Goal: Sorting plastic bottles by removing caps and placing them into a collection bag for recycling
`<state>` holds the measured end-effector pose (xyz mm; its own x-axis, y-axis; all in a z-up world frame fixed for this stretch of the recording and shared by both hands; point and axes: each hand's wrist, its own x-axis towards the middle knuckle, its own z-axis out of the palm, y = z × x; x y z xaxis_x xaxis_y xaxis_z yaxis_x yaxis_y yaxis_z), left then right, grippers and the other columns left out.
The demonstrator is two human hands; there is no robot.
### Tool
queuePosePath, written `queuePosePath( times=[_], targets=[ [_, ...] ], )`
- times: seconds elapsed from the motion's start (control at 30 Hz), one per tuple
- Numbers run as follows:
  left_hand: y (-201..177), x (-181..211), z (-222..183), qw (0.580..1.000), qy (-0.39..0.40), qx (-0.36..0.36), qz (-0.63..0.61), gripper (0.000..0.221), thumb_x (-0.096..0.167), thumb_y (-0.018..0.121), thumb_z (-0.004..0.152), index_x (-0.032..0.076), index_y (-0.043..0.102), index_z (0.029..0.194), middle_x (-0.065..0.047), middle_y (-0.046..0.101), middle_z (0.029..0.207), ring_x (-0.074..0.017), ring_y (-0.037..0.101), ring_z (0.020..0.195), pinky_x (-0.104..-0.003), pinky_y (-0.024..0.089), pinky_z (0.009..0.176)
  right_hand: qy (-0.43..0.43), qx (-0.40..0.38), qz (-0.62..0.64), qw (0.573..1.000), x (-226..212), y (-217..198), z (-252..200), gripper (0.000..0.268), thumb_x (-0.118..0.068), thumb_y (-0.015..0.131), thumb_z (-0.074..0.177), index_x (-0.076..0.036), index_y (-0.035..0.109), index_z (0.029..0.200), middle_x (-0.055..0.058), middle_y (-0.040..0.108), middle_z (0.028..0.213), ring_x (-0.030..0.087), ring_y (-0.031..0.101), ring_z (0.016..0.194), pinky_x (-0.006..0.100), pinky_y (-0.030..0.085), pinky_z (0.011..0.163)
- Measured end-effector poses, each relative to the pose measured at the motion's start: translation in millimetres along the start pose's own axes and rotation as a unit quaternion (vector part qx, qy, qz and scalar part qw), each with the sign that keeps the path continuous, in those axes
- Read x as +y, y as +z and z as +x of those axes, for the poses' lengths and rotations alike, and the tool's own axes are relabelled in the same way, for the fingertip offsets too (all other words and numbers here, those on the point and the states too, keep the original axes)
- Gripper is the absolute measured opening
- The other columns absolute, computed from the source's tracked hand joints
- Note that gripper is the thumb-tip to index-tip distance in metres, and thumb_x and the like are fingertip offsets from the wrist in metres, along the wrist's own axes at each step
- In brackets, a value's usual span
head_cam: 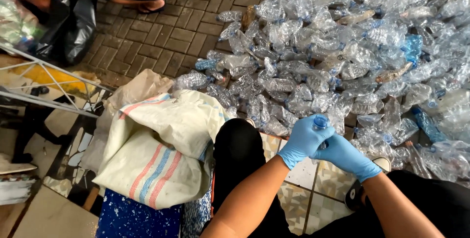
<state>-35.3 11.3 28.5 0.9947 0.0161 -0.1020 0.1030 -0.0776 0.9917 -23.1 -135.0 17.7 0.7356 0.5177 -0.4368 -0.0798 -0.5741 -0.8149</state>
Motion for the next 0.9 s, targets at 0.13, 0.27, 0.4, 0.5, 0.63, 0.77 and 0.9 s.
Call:
queuePosePath(
  times=[0.13, 0.27, 0.4, 0.5, 0.63, 0.77, 0.9],
  targets=[
    [17.5, -5.7, 7.8, 0.988, -0.003, 0.127, 0.083, 0.021, 0.033, 0.08, 0.078, 0.018, 0.072, 0.091, -0.001, 0.072, 0.079, -0.0272, 0.073, 0.089, -0.04, 0.059, 0.089, -0.018, 0.133, -0.289, 0.948, 22.4, 7.6, 16.4, 0.04, -0.035, 0.089, 0.072, -0.006, 0.07, 0.093, 0.009, 0.076, 0.081, 0.024, 0.076, 0.086, 0.034, 0.058, 0.092],
    [18.4, -13.4, 10.7, 0.988, -0.066, 0.125, 0.058, 0.017, 0.037, 0.078, 0.078, 0.025, 0.066, 0.08, 0.008, 0.068, 0.073, -0.0189, 0.071, 0.085, -0.035, 0.056, 0.09, -0.227, 0.29, -0.517, 0.773, 100.3, 25.8, 42.0, 0.033, -0.019, 0.082, 0.068, -0.005, 0.068, 0.095, 0.008, 0.065, 0.088, 0.026, 0.068, 0.086, 0.031, 0.057, 0.081],
    [11.4, -32.0, 17.5, 0.992, -0.06, 0.111, 0.016, 0.02, 0.039, 0.082, 0.076, 0.025, 0.067, 0.079, 0.009, 0.067, 0.071, -0.0145, 0.071, 0.083, -0.03, 0.054, 0.09, -0.079, 0.33, -0.269, 0.901, 24.2, 29.7, 5.5, 0.038, -0.037, 0.083, 0.071, -0.018, 0.054, 0.087, 0.0, 0.066, 0.078, 0.023, 0.072, 0.081, 0.034, 0.059, 0.078],
    [-1.9, -8.4, 11.5, 0.992, -0.07, 0.097, -0.029, 0.015, 0.033, 0.078, 0.079, 0.025, 0.066, 0.075, 0.009, 0.067, 0.07, -0.014, 0.07, 0.083, -0.029, 0.052, 0.091, 0.074, 0.167, -0.141, 0.973, -34.0, -0.3, -16.5, 0.04, -0.043, 0.086, 0.073, -0.021, 0.068, 0.1, -0.003, 0.08, 0.096, 0.013, 0.076, 0.101, 0.034, 0.061, 0.091],
    [-17.7, 15.3, 2.6, 0.981, 0.053, -0.057, -0.178, 0.005, 0.012, 0.069, 0.076, 0.016, 0.066, 0.077, 0.002, 0.065, 0.073, -0.0109, 0.062, 0.075, -0.029, 0.054, 0.077, 0.047, 0.053, 0.142, 0.987, -71.0, -38.7, -49.0, 0.033, -0.007, 0.062, 0.091, 0.0, 0.073, 0.122, 0.019, 0.079, 0.114, 0.029, 0.076, 0.107, 0.042, 0.059, 0.098],
    [-18.0, 48.4, -14.2, 0.961, 0.118, -0.163, -0.19, 0.008, 0.016, 0.065, 0.078, 0.016, 0.06, 0.073, 0.006, 0.061, 0.075, -0.0104, 0.058, 0.08, -0.049, 0.028, 0.135, 0.166, 0.03, 0.227, 0.959, -101.6, -42.8, -53.5, 0.055, -0.018, 0.073, 0.082, -0.002, 0.074, 0.135, 0.014, 0.074, 0.12, 0.024, 0.064, 0.105, 0.042, 0.054, 0.097],
    [-18.8, 35.7, -25.6, 0.921, 0.096, -0.257, -0.278, 0.008, 0.007, 0.07, 0.077, 0.01, 0.064, 0.082, -0.003, 0.071, 0.082, -0.0187, 0.071, 0.081, -0.038, 0.057, 0.091, 0.114, -0.081, 0.252, 0.958, -32.9, -39.0, -41.5, 0.095, -0.023, 0.078, 0.062, -0.013, 0.053, 0.153, 0.013, 0.067, 0.139, 0.026, 0.062, 0.114, 0.043, 0.053, 0.096]
  ],
)
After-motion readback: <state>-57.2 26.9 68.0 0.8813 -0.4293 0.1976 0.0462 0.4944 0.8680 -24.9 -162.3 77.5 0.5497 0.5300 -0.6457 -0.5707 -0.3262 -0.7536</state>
